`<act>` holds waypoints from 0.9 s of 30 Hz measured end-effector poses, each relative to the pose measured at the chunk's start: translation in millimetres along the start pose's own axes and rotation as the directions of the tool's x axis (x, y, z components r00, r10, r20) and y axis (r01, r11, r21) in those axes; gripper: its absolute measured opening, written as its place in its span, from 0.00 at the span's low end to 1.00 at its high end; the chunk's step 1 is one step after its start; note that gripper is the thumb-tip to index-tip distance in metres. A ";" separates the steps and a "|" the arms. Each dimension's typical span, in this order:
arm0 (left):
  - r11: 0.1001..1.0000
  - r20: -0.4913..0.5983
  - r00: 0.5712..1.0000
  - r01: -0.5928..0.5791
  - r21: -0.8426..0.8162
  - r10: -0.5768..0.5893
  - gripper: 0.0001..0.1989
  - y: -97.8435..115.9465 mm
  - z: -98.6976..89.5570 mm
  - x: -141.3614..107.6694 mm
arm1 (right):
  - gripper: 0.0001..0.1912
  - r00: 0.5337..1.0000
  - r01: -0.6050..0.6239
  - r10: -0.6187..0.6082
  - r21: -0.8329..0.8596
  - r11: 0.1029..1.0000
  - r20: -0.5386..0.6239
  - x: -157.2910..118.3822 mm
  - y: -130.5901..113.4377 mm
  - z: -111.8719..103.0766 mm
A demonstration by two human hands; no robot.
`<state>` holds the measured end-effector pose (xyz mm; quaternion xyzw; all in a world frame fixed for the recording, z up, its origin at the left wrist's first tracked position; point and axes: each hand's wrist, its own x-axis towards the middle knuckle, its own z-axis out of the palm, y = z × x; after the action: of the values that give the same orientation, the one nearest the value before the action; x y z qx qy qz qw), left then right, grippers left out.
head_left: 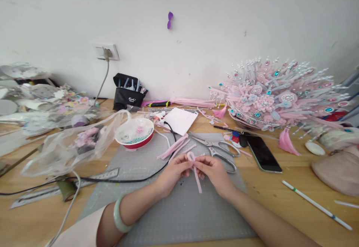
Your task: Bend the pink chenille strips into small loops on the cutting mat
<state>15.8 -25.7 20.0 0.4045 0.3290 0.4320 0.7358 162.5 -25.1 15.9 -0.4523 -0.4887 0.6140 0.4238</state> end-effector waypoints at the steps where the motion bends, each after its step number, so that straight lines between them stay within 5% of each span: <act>1: 1.000 -0.004 1.000 0.002 -0.017 -0.002 0.06 0.9 -0.5 0.3 | 0.09 1.000 0.000 0.000 -0.012 1.000 0.006 -0.2 -0.7 -0.2; 11: 0.964 -0.012 0.996 0.080 -0.255 -0.086 0.08 3.7 -0.6 -0.5 | 0.04 1.000 0.002 0.000 -0.044 0.999 0.031 -8.0 -5.3 6.2; 21: 0.910 -0.114 0.994 -0.053 -0.412 0.006 0.10 -7.3 7.9 -3.4 | 0.05 1.000 -0.008 0.008 0.017 1.000 0.010 -10.3 -2.9 15.4; 27: 0.881 -0.071 0.997 -0.040 -0.472 0.007 0.06 -8.3 9.1 -3.9 | 0.07 1.000 -0.010 0.010 0.103 0.995 0.002 -9.7 -1.6 13.7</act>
<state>24.9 -34.5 17.4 0.2020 0.2336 0.5214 0.7955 151.6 -37.2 20.4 -0.4319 -0.4542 0.6409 0.4432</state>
